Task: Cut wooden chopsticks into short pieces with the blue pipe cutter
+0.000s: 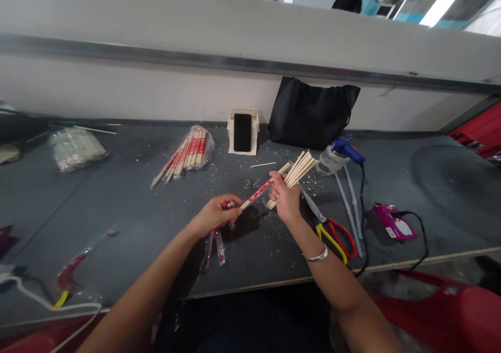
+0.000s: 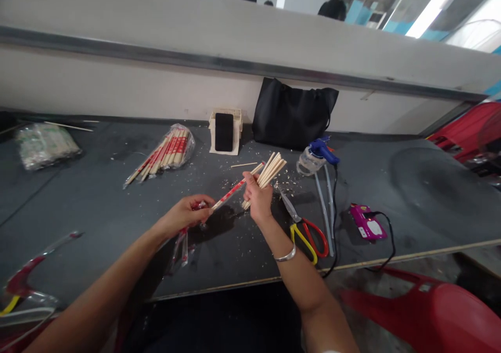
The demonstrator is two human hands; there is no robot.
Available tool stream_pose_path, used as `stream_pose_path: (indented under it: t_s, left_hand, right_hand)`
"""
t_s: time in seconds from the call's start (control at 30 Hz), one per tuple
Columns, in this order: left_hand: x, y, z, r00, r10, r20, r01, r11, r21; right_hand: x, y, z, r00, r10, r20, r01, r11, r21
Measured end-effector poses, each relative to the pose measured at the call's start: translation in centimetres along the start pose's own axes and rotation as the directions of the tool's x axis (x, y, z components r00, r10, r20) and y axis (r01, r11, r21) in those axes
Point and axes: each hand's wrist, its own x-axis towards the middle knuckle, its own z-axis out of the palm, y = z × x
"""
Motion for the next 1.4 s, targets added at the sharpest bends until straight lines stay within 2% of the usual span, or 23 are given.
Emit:
stream_pose_path:
  t_s: [0.2, 0.47, 0.63, 0.8, 0.97, 1.03, 1.1, 1.17, 1.27, 1.33, 1.4]
  left_hand:
    - [0.2, -0.5, 1.0, 0.998, -0.024, 0.066, 0.027, 0.999, -0.043]
    - [0.3, -0.8, 1.7, 0.998, 0.028, -0.052, -0.033, 0.996, -0.088]
    - [0.4, -0.8, 1.2, 0.993, 0.094, -0.065, -0.099, 0.992, -0.079]
    - [0.3, -0.7, -0.1, 0.993, 0.119, -0.012, -0.118, 0.992, 0.042]
    - [-0.2, 0.3, -1.5, 0.987, 0.151, 0.046, -0.155, 0.980, 0.125]
    - [-0.6, 0.8, -2.4, 0.989, 0.146, 0.017, -0.147, 0.981, 0.127]
    - [-1.0, 1.3, -3.6, 0.989, 0.118, -0.084, -0.112, 0.991, 0.069]
    - [-1.5, 1.8, -5.0, 0.952, 0.090, -0.292, -0.120, 0.989, -0.087]
    - [-1.8, 2.4, -6.7, 0.799, 0.079, -0.596, -0.347, 0.870, -0.350]
    - [-1.8, 2.7, -7.4, 0.705, 0.050, -0.707, -0.489, 0.756, -0.435]
    - [-1.6, 2.8, -7.8, 0.658, -0.021, -0.753, -0.526, 0.702, -0.480]
  right_hand:
    - [-0.3, -0.1, 0.3, 1.000, 0.004, 0.006, -0.004, 1.000, -0.022]
    - [-2.0, 2.0, 1.1, 0.987, 0.098, 0.125, -0.072, 0.978, -0.197]
    - [-2.1, 1.8, 0.9, 0.982, 0.107, 0.154, -0.083, 0.984, -0.158]
    - [-1.0, 0.4, 0.0, 0.998, 0.004, 0.070, -0.007, 0.999, 0.038]
    - [0.5, -0.5, -1.2, 1.000, -0.014, 0.015, 0.014, 1.000, 0.025]
    - [1.0, -0.9, -1.6, 0.999, -0.032, -0.033, 0.033, 0.999, 0.037]
    - [1.5, -1.4, -2.1, 0.991, -0.080, -0.107, 0.088, 0.993, 0.081]
    - [2.1, -1.8, -2.6, 0.976, -0.134, -0.173, 0.154, 0.982, 0.108]
    - [2.5, -1.8, -2.9, 0.962, -0.183, -0.201, 0.205, 0.974, 0.095]
    - [2.4, -1.5, -2.7, 0.961, -0.194, -0.198, 0.211, 0.975, 0.065]
    - [2.0, -1.1, -2.2, 0.951, -0.225, -0.210, 0.234, 0.972, 0.017]
